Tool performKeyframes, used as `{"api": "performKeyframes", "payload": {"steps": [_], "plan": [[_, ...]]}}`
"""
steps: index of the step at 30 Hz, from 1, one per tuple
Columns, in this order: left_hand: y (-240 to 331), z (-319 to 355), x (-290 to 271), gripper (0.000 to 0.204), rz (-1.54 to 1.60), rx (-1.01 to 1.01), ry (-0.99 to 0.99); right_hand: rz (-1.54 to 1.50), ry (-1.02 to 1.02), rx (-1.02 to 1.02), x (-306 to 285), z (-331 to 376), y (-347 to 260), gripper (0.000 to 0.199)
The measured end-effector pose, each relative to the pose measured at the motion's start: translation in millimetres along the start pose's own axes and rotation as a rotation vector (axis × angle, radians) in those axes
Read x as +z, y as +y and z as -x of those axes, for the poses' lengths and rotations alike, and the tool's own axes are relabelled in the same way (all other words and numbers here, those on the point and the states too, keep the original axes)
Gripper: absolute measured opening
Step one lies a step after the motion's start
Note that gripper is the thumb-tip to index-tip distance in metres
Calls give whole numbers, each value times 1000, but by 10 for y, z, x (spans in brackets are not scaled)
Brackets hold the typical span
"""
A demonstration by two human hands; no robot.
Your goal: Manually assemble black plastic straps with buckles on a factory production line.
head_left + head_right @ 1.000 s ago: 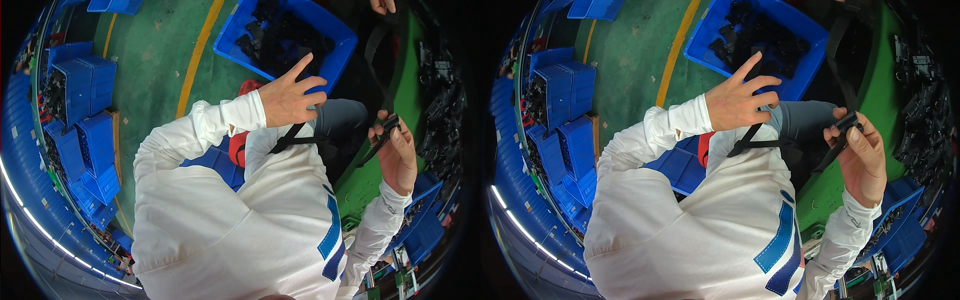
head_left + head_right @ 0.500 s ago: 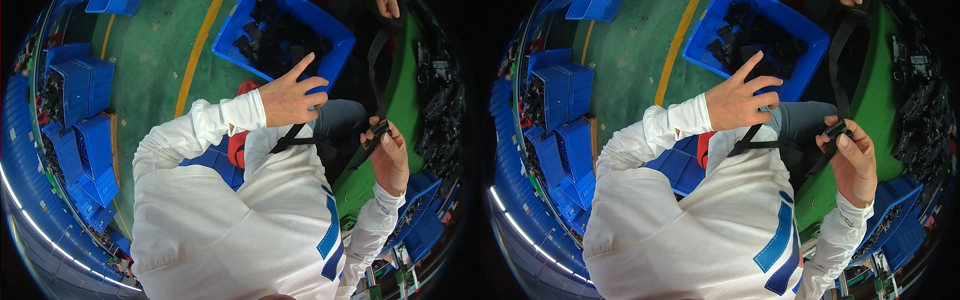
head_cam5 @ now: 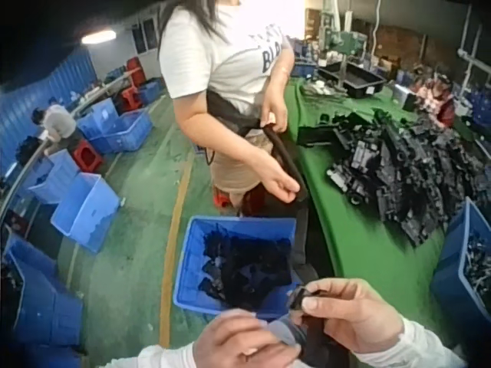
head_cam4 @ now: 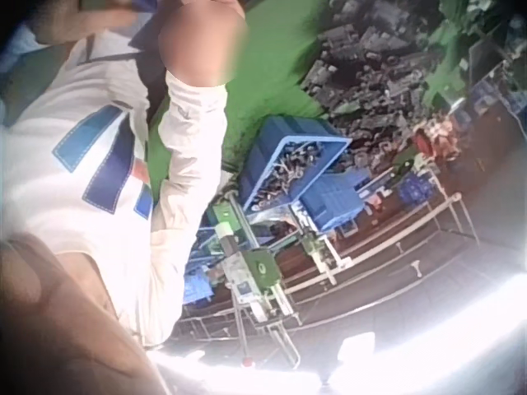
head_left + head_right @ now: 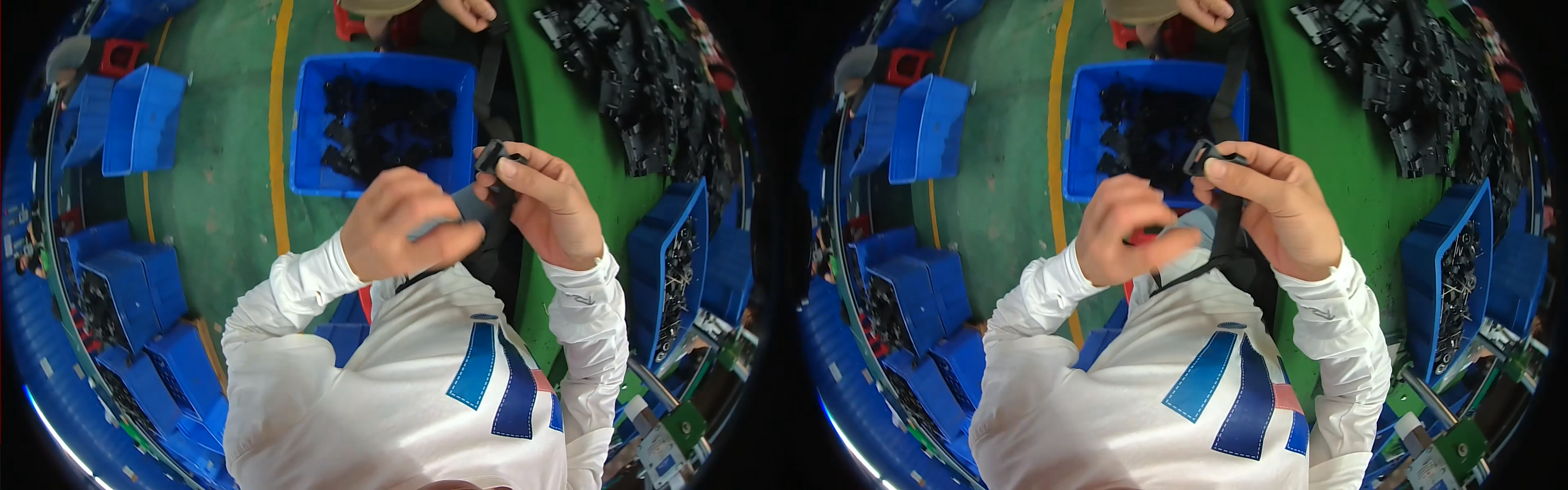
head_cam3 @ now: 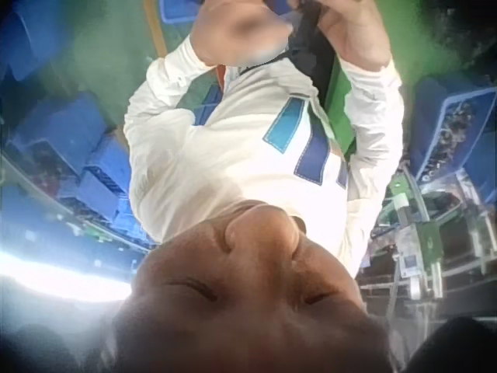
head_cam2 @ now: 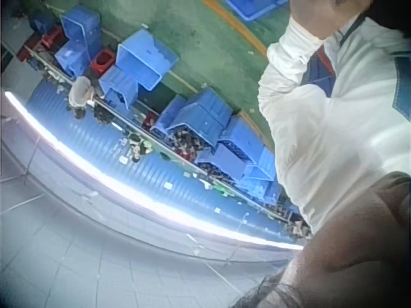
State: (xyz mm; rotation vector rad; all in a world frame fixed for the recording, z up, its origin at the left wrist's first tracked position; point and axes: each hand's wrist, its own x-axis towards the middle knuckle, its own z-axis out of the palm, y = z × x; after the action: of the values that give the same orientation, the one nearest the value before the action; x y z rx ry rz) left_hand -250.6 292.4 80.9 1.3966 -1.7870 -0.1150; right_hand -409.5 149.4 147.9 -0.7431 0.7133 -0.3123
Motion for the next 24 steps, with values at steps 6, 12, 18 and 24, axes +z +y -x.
{"api": "performKeyframes", "payload": {"steps": [6,12,18,24], "plan": [[-55,-570,84,35,-234,604,210,-155,-39,-51,-7,40,-95,19],[169,-1064,-214,21,166,618,-71,31,47,-334,-280,189,-282,19],[382,-1421,-454,11,954,635,-372,125,174,-530,-649,254,-402,21],[689,-1719,-320,11,1173,567,-610,-128,5,-667,-852,290,-543,24]]}}
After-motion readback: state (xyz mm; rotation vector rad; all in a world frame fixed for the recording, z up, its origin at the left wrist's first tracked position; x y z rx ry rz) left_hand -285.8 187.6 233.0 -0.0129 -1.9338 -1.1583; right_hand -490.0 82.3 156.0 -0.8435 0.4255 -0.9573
